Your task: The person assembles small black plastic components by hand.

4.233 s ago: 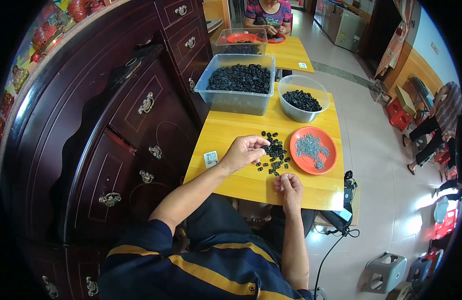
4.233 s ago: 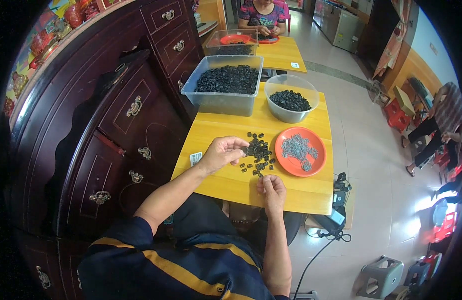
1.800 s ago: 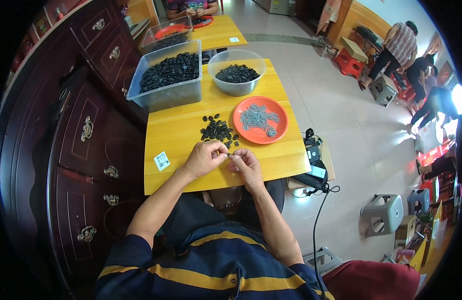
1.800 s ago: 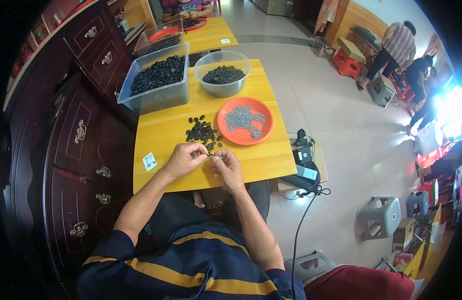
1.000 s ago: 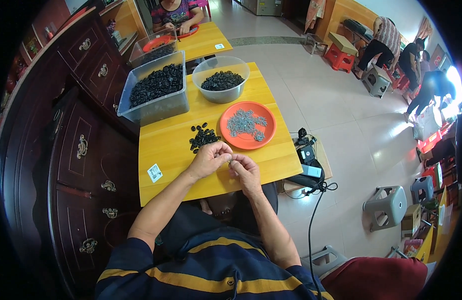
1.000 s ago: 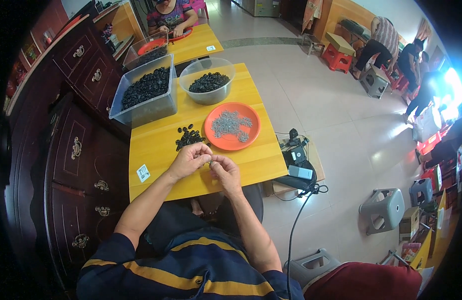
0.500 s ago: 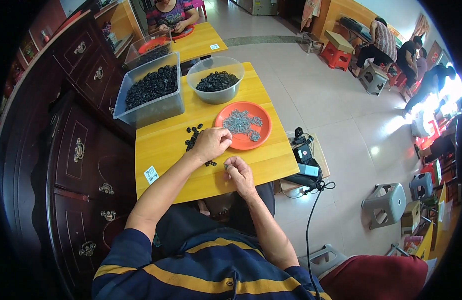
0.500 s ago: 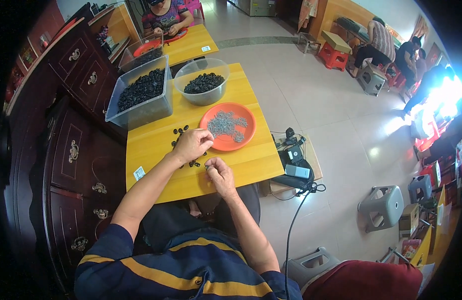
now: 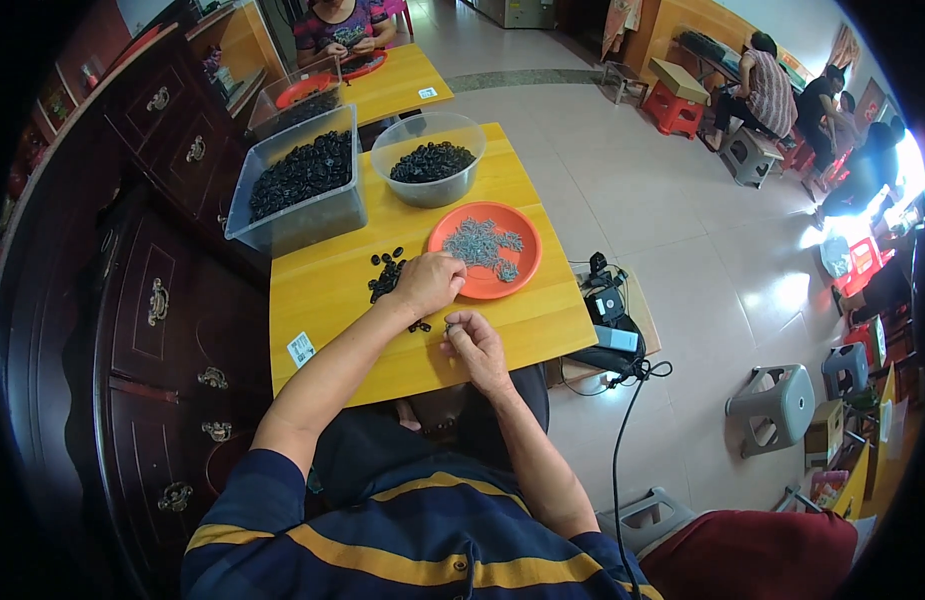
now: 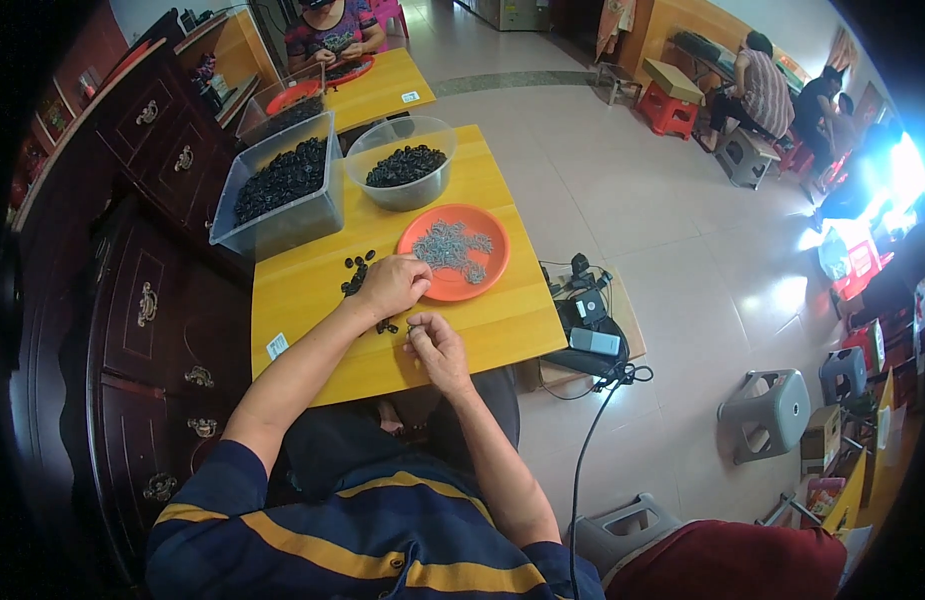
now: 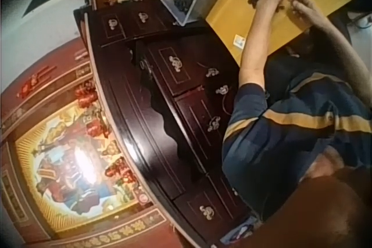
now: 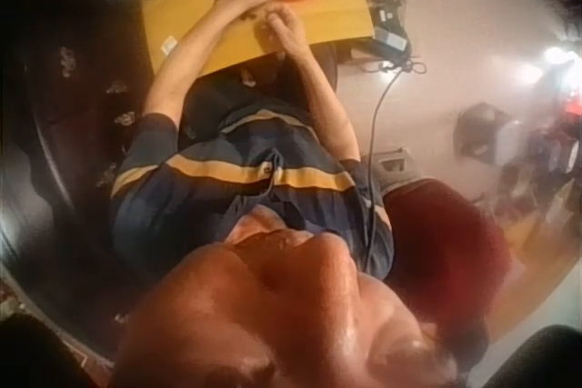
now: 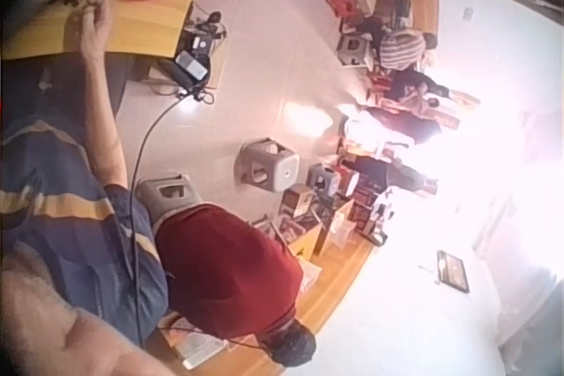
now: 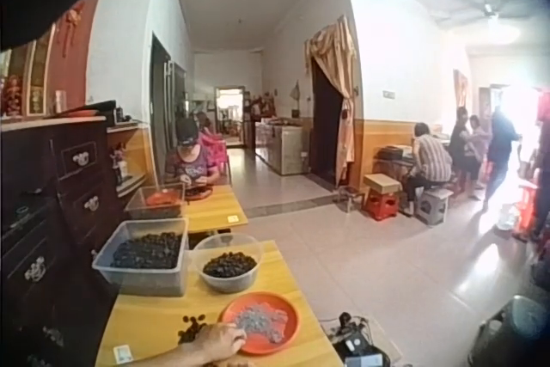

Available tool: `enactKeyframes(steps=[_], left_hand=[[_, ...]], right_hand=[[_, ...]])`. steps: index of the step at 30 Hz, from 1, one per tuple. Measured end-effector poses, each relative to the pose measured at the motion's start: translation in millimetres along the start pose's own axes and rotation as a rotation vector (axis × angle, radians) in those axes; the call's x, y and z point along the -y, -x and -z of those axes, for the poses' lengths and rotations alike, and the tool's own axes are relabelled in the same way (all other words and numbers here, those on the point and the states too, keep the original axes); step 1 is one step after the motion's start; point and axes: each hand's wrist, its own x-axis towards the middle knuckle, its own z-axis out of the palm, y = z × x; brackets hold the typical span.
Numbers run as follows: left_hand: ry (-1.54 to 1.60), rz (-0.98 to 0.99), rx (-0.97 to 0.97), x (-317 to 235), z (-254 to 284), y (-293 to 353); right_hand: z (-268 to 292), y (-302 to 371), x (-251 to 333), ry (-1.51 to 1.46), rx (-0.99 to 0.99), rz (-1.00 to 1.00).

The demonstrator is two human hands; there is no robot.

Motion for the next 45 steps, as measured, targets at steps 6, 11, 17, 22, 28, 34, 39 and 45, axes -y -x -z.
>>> enactKeyframes(steps=[6,11,17,22,28,34,39,45], left_hand=[[-0.035,-0.007,0.052,-4.8,-0.3,-8.4],[-0.061,-0.026,0.084,-2.1,-7.4,-16.0],[-0.118,-0.034,0.105,2.0,-15.8,-25.5],[-0.123,-0.075,0.110,1.5,-19.6,-33.5],[-0.106,-0.084,0.079,2.9,-21.1,-35.4],[-0.066,-0.044,0.073,1.9,-18.8,-35.1],[-0.082,-0.031,0.052,4.4,-16.2,-36.1],[-0.104,-0.057,0.023,6.5,-21.8,-37.6]], right_hand=[[1.3,-1.2,-2.0,0.002,0.004,-0.002],[1.9,-2.1,-1.1,-0.004,0.020,-0.009],[1.9,-2.6,-1.5,-0.012,0.028,-0.004],[1.7,-1.8,-1.0,-0.013,0.023,0.004],[0.7,-2.3,-0.1,-0.025,0.032,-0.002],[2.1,-1.5,-0.8,-0.040,0.017,0.018],[1.9,-1.4,0.7,-0.041,0.020,-0.023],[1.6,-2.3,-2.3,-0.052,0.027,0.006]])
